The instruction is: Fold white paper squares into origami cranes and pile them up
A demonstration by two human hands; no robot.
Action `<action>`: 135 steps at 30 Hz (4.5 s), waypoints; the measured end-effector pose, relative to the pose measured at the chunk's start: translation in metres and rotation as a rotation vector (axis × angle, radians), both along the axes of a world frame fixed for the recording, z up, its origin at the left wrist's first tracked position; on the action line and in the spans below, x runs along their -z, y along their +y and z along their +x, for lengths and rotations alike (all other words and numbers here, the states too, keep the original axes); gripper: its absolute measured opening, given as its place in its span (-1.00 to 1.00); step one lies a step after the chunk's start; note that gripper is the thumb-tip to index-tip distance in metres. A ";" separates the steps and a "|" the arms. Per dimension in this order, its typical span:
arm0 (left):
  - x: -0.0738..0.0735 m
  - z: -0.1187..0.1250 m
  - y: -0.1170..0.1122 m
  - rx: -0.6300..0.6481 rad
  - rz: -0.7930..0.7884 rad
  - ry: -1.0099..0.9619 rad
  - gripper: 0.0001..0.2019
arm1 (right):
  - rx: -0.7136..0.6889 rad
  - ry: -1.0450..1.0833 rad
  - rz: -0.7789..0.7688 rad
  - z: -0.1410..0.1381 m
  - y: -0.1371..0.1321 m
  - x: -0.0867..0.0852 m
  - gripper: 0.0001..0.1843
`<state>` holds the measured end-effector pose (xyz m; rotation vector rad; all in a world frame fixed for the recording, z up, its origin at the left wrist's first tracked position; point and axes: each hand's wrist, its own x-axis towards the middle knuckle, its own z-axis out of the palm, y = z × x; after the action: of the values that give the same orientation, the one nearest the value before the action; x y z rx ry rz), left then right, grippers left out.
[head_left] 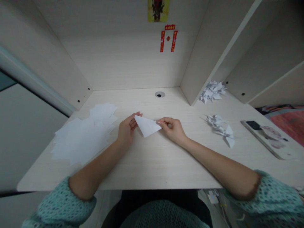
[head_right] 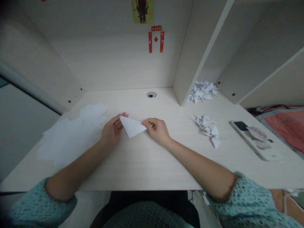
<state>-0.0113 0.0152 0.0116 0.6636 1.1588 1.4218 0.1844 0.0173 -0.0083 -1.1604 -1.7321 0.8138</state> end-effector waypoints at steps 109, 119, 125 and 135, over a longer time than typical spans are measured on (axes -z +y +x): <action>0.015 -0.020 0.011 0.246 0.103 0.617 -0.66 | 0.066 0.409 0.040 0.010 0.018 0.011 -0.59; 0.010 -0.022 0.010 0.206 0.144 0.695 -0.68 | -0.199 0.109 0.084 0.013 0.012 0.006 -0.58; 0.008 -0.027 0.013 0.205 0.165 0.767 -0.72 | -0.230 0.080 0.146 0.014 0.012 0.006 -0.42; 0.011 -0.029 0.014 0.259 0.152 0.803 -0.67 | -0.077 0.212 0.063 0.013 0.013 0.008 -0.66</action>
<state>-0.0398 0.0290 0.0004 1.5216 1.5007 1.0369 0.1977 0.0303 -0.0161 -0.9348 -1.6222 0.8896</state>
